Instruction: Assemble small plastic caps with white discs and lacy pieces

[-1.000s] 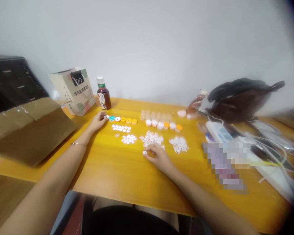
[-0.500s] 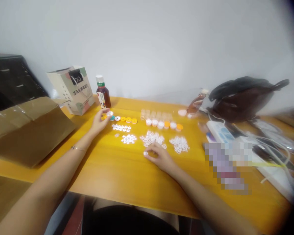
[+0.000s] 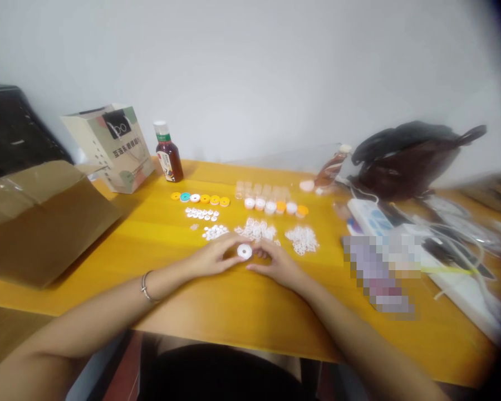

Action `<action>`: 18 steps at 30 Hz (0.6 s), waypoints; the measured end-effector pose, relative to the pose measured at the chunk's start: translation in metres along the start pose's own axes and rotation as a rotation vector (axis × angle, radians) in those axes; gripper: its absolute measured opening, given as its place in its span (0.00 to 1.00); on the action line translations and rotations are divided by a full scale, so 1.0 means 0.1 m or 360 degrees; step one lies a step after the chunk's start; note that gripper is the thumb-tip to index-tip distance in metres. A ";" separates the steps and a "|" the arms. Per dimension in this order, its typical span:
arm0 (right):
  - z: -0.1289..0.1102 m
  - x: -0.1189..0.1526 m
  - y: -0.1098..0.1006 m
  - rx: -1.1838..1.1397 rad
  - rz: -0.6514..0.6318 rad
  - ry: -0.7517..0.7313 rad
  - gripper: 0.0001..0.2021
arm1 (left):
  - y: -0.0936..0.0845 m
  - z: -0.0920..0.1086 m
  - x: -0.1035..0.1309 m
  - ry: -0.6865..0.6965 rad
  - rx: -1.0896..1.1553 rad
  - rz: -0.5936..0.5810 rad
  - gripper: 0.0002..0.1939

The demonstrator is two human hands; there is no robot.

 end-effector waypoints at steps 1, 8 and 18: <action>0.00 0.00 0.00 0.0011 0.0005 0.0008 0.12 | 0.01 0.00 0.00 -0.0007 0.0008 -0.0013 0.19; 0.02 -0.01 -0.03 0.0066 0.0073 0.0052 0.08 | 0.09 -0.01 -0.02 -0.0072 0.0074 -0.0071 0.19; 0.04 0.01 -0.04 0.0052 0.0077 0.0034 0.10 | 0.14 -0.10 0.01 -0.0133 0.0028 -0.0115 0.20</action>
Point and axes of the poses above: each hand's wrist, its own x-axis away from the middle knuckle, its own y-axis out of the palm, z = x × y, the point moved 10 cm from there along -x, towards the middle knuckle, and after that the axes turned 1 degree about x, right-handed, at the moved point
